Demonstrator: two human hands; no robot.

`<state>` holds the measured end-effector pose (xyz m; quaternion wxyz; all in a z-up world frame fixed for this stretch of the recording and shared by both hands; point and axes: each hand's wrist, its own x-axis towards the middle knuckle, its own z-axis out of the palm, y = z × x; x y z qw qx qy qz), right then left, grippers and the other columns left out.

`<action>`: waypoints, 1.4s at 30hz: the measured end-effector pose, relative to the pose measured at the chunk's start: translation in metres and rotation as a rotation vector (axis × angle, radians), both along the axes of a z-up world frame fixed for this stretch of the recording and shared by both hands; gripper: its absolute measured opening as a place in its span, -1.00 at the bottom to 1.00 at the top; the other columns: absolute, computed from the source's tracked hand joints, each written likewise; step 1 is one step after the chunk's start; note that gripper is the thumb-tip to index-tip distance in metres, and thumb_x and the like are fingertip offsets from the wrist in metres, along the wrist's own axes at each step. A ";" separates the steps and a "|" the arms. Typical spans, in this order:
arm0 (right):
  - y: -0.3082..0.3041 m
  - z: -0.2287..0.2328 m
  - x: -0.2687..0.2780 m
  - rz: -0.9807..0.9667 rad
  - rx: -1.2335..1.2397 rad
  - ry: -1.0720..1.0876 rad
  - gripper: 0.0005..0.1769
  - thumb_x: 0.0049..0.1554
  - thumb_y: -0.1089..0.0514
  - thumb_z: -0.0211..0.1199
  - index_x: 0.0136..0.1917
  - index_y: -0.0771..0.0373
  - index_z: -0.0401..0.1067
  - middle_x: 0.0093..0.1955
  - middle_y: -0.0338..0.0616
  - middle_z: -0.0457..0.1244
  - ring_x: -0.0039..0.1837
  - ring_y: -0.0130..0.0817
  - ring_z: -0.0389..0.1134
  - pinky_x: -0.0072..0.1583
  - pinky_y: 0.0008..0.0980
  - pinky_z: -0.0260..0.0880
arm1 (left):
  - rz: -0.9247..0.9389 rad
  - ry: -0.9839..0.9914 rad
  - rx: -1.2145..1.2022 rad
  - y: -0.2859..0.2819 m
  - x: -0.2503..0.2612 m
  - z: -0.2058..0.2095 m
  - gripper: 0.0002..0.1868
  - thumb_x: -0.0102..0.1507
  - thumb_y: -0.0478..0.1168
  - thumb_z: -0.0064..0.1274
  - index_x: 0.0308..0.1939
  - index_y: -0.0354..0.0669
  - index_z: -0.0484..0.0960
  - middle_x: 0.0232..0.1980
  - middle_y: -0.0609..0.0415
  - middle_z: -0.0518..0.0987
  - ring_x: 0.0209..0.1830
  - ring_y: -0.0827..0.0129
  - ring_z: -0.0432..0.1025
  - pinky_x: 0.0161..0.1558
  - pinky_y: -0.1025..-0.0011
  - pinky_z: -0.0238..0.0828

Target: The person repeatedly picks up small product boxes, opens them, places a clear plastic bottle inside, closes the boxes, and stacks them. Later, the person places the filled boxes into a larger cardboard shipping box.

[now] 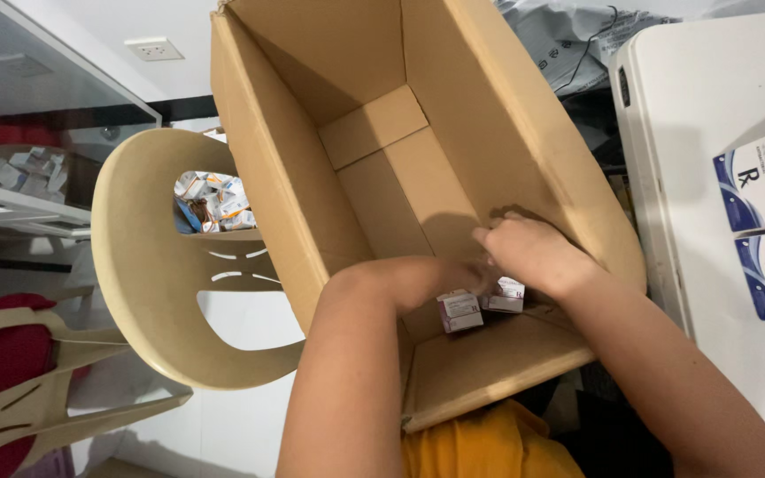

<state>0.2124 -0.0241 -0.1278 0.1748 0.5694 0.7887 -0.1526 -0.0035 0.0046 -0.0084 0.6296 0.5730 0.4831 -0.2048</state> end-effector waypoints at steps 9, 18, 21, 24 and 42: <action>-0.004 0.012 -0.005 -0.047 -0.078 0.047 -0.70 0.15 0.13 0.24 0.16 0.18 0.40 0.07 0.05 0.35 0.28 0.01 0.30 0.26 -0.08 0.36 | 0.139 0.014 -0.052 0.002 0.003 0.015 -0.42 0.05 0.22 0.17 0.15 0.30 0.69 0.38 0.17 0.53 0.36 0.34 0.39 0.33 0.31 0.25; -0.003 0.014 -0.004 -0.064 -0.093 0.049 -0.58 0.11 0.07 0.29 0.23 0.15 0.38 0.16 0.08 0.31 0.30 0.05 0.28 0.28 -0.05 0.33 | 0.157 -0.137 -0.042 0.006 0.007 0.004 -0.47 0.09 0.22 0.00 -0.10 0.03 0.80 0.24 0.20 0.67 0.24 0.36 0.45 0.25 0.33 0.24; -0.002 0.013 -0.005 -0.045 -0.095 0.049 -0.61 0.15 0.06 0.27 0.22 0.18 0.38 0.10 0.07 0.35 0.29 0.05 0.30 0.28 -0.06 0.35 | 0.156 0.022 -0.006 0.006 0.006 0.004 -0.52 0.13 0.26 0.01 0.02 0.26 0.72 0.33 0.22 0.49 0.29 0.38 0.33 0.28 0.30 0.18; -0.002 0.009 -0.003 -0.038 -0.059 0.059 -0.59 0.12 0.06 0.30 0.21 0.19 0.39 0.08 0.07 0.35 0.27 0.06 0.31 0.25 -0.03 0.36 | 0.093 0.037 0.007 -0.001 0.010 0.012 -0.54 0.02 0.14 0.10 -0.08 0.10 0.75 0.22 -0.04 0.69 0.20 0.14 0.48 0.18 0.22 0.37; -0.009 0.011 0.018 0.077 0.165 0.296 -0.70 0.16 0.03 0.30 0.15 0.11 0.50 0.03 -0.01 0.42 0.11 0.00 0.42 0.17 -0.07 0.42 | -0.541 -0.058 0.358 -0.034 0.043 -0.002 -0.62 0.15 0.04 0.09 -0.06 0.00 0.77 0.17 -0.01 0.63 0.18 0.18 0.47 0.16 0.25 0.38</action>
